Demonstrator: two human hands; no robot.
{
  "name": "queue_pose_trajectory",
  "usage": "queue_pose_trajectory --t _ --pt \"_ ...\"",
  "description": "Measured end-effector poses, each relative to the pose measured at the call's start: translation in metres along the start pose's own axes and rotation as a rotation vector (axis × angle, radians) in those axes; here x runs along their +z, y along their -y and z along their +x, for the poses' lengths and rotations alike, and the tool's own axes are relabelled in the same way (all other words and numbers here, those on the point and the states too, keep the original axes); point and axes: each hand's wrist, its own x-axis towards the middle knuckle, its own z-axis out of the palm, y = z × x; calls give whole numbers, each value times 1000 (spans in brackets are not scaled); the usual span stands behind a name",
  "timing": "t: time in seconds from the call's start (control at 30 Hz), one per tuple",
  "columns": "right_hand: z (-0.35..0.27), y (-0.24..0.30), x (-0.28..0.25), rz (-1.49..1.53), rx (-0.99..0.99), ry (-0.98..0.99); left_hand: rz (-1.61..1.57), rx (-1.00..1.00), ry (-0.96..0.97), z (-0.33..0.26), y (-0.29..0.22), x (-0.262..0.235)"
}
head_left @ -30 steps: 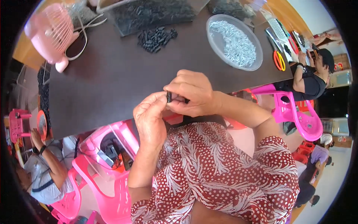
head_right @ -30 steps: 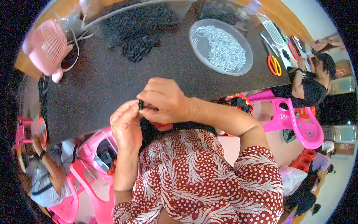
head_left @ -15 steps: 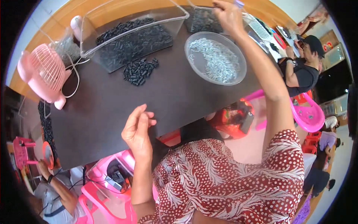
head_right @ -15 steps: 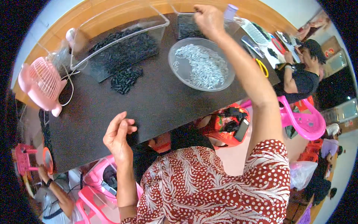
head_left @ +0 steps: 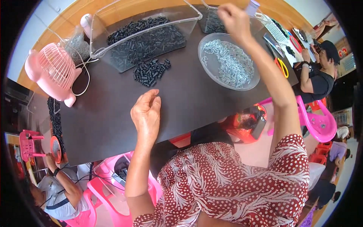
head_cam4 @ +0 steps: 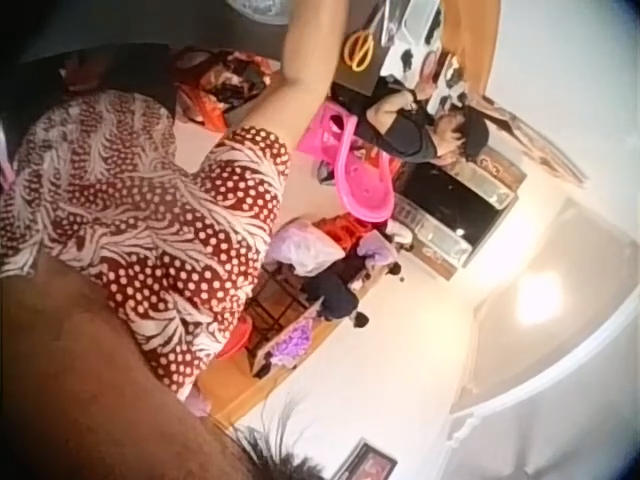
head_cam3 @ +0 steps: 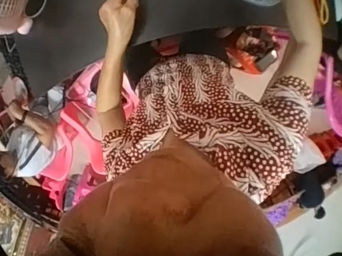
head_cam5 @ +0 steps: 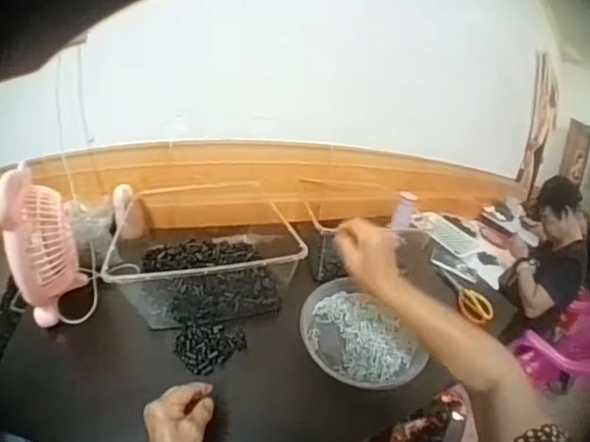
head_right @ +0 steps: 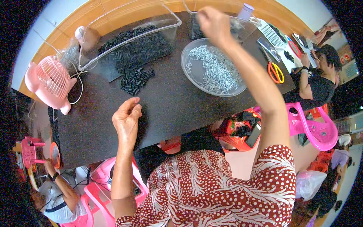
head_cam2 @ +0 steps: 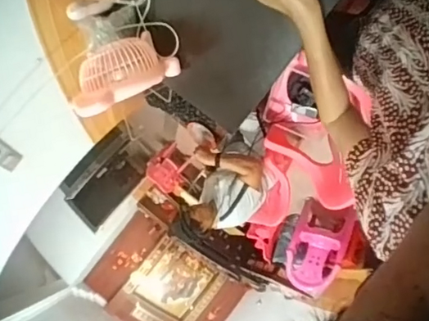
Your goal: The person assembles small components by picking up plastic pieces and metal pins from containers on the table and fitting the pins into the plastic pieces by hand.
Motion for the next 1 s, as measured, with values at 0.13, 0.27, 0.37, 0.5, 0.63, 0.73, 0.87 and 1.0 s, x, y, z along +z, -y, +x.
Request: queue_pose_trajectory --t 0.13,0.27,0.37,0.5,0.63,0.73,0.87,1.0 --pt "-60 76 8 276 -330 277 63 24 30 5 0 5" --pt "-84 105 40 285 -222 495 62 32 25 5 -3 12" --pt "-84 101 58 129 -305 596 47 -1 10 3 -3 14" --pt "-89 97 65 119 -259 616 -6 6 -7 2 -2 14" --pt "-90 105 52 303 -164 607 -150 -64 29 0 -2 9" --pt "-86 128 24 785 281 769 -571 -207 37 -5 -8 5" --pt "-90 145 0 888 333 766 -716 -238 18 -6 -10 10" --pt "-92 161 -12 847 351 795 -770 -223 20 -12 -16 12"
